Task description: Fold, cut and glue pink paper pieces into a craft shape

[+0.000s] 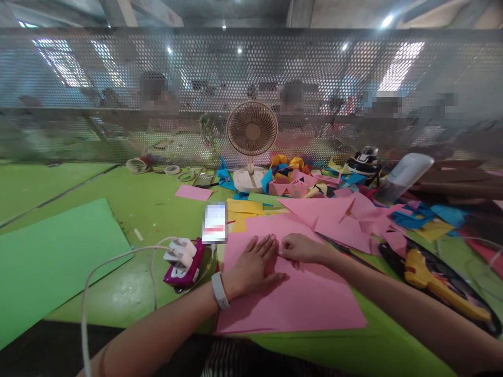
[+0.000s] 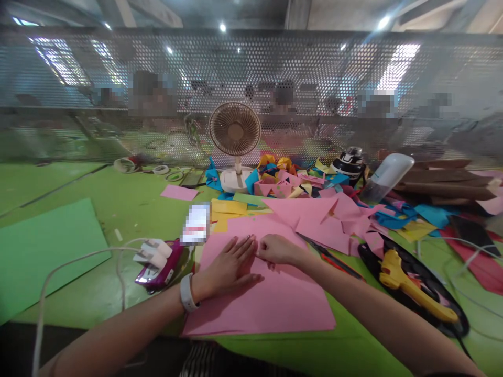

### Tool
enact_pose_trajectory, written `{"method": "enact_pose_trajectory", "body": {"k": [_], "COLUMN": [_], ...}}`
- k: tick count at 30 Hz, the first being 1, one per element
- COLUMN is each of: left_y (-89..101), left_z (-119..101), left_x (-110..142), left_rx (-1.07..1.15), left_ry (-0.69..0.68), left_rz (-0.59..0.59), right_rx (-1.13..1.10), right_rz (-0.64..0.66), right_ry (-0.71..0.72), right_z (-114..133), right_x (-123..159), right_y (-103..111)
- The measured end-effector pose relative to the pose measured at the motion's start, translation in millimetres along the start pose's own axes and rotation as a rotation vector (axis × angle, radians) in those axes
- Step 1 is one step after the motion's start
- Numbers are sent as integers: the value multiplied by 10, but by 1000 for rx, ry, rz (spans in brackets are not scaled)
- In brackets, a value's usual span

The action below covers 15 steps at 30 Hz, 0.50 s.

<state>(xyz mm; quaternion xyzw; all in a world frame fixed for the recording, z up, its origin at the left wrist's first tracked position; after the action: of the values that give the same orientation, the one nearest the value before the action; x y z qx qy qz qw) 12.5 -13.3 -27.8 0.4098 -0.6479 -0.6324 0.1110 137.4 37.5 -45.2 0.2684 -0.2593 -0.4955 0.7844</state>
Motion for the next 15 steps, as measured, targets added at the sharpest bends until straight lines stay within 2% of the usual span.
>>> {"method": "enact_pose_trajectory", "body": {"k": [4, 7, 12, 15], "left_y": [18, 21, 5, -1], "left_z": [-13, -24, -39, -26], "left_x": [-19, -36, -51, -53], "left_rx": [-4, -15, -10, 13], "left_ry": [1, -8, -26, -15], "left_rz": [9, 9, 5, 0], "right_rx": [-15, -32, -2, 67], "right_rz": [-23, -27, -68, -155], "right_ry": [-66, -132, -256, -287], "right_z": [-86, -254, -658, -750], "right_x": [95, 213, 483, 624], "right_y": [78, 175, 432, 601]}}
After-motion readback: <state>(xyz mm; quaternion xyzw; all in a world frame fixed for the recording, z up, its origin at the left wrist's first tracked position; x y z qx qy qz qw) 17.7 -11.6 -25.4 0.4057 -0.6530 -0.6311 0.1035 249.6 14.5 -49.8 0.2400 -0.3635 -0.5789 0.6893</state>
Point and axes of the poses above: each hand's wrist, its own x-axis away from the middle knuckle, its own y-axis out of the back of the hand, z = x × y, the point moved 6 cm from there along -x, towards the middle knuckle, and after that the axes turned 15 degrees about -z, right-handed, at the moved point
